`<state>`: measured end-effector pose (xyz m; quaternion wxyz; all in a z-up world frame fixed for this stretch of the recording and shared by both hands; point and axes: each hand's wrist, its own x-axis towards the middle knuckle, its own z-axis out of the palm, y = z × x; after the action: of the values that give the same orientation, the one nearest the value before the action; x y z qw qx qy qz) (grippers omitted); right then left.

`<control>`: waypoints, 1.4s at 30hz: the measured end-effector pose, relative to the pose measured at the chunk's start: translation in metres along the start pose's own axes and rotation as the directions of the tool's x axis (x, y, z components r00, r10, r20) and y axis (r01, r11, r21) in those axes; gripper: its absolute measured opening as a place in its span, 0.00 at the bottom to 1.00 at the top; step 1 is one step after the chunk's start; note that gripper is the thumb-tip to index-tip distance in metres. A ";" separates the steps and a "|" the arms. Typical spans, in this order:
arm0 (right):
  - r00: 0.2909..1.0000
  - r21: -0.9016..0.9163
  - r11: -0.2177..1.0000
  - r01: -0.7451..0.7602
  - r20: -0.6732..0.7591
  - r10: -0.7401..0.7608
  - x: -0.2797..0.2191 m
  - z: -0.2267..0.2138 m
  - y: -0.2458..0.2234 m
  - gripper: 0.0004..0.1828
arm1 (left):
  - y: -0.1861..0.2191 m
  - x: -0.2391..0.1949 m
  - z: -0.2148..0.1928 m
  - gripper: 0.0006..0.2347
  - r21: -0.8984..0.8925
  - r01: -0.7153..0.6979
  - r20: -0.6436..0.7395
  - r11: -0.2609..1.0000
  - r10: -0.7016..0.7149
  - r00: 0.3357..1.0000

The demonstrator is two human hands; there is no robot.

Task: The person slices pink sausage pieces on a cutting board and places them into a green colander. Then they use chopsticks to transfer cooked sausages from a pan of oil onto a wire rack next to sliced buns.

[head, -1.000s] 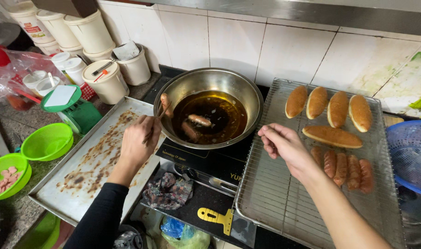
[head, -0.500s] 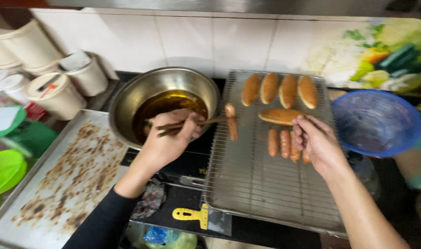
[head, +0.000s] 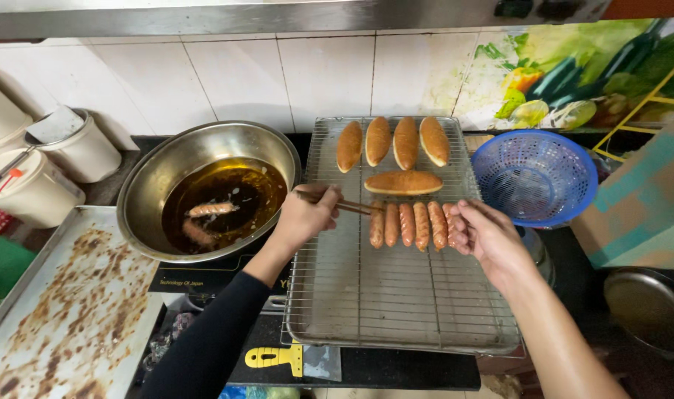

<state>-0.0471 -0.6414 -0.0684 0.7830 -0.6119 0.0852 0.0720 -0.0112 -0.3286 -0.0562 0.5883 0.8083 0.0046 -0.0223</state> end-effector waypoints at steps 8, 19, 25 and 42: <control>0.999 0.019 1.000 0.001 0.033 -0.001 0.009 0.007 0.005 0.10 | 0.011 -0.026 0.002 0.14 0.054 -0.018 0.008 0.998 0.017 1.000; 0.998 -0.001 1.000 -0.020 0.056 0.020 0.019 0.034 0.003 0.09 | 0.038 -0.034 -0.021 0.14 0.127 -0.087 -0.064 0.988 0.096 0.993; 0.988 0.013 1.000 -0.011 0.156 0.009 0.031 0.068 0.001 0.09 | 0.069 -0.056 -0.128 0.09 0.162 -0.373 -0.057 0.914 0.386 0.921; 0.980 -0.133 0.990 -0.051 0.186 0.075 0.049 0.161 0.020 0.11 | -0.035 0.013 -0.257 0.11 0.798 -0.307 0.277 0.518 0.136 0.951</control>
<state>0.0035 -0.4802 -0.0597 0.7440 -0.6481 0.0244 0.1605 0.0083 -0.0740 -0.0111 0.1300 0.9779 -0.1627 -0.0191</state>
